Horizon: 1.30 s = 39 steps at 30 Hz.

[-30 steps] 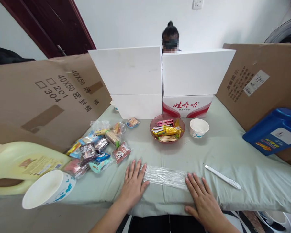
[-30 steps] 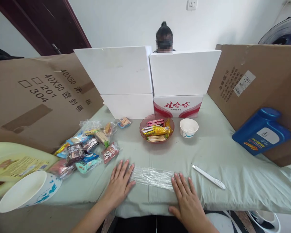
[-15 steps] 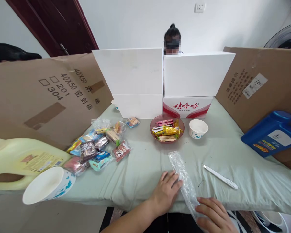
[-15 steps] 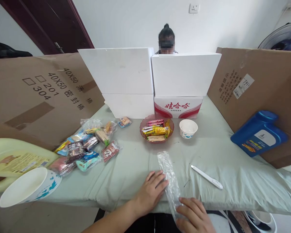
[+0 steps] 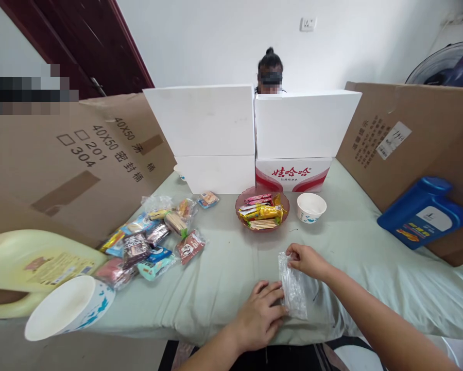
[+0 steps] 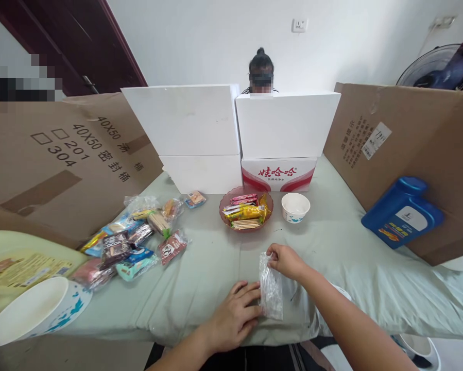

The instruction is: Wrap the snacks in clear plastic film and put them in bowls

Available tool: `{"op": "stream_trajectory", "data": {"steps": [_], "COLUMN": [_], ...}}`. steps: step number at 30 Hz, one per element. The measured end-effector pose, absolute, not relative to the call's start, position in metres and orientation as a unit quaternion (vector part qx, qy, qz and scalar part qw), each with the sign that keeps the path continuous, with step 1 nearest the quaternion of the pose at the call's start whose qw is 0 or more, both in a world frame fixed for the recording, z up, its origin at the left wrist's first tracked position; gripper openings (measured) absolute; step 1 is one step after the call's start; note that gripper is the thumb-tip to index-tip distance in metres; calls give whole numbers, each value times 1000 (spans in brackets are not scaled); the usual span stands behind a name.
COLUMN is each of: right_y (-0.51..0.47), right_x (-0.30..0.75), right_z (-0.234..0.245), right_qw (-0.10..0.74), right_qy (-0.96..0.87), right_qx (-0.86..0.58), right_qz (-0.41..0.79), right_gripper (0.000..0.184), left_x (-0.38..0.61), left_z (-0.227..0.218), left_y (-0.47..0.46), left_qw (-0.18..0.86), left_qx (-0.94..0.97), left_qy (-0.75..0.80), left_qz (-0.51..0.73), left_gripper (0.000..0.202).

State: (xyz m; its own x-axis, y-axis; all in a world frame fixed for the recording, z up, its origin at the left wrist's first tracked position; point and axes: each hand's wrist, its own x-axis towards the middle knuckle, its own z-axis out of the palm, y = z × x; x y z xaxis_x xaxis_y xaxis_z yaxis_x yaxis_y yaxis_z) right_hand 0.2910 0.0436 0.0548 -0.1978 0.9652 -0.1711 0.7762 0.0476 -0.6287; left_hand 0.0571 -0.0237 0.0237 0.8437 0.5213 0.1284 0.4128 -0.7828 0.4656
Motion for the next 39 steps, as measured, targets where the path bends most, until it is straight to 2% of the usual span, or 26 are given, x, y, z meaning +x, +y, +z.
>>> {"op": "stream_trajectory", "data": {"steps": [9,14,16,21,23,26,29,31,36,39], "right_y": [46,43,41,25,14,0,-5,-7,-29,-53], "right_x": [282,275,272,272,275,278,279,279,285,290], "right_z": [36,29,28,34,33,23,11,10,30,36], "right_qw": [152,146,145,159,175,160,103,86,136,150], "right_qy": [-692,-714,-726,-734,-761,-850,-882,-872,-866,-869], "right_qx": [-665,-661,-654,-655,-624,-502,-458,-479,-467,-431], "right_qz": [235,178,156,82,43,5,23,45,116,193], "right_gripper": [10,11,13,26,30,40,57,58,55,73], "left_x": [55,57,62,74,75,74,73,74,71,66], "left_z": [26,19,19,15,12,11,10,9,10,23], "left_y": [-25,-27,-25,-18,-17,-17,-19,-20,-24,-28], "left_qw": [271,197,167,170,176,190,185,169,121,154], "left_qx": [915,906,910,931,930,924,922,923,926,917], "left_qy": [255,269,267,247,247,243,240,239,233,232], "left_qz": [156,261,269,207,208,227,242,249,269,286], "left_gripper": [44,53,48,18,17,18,18,16,12,14]}}
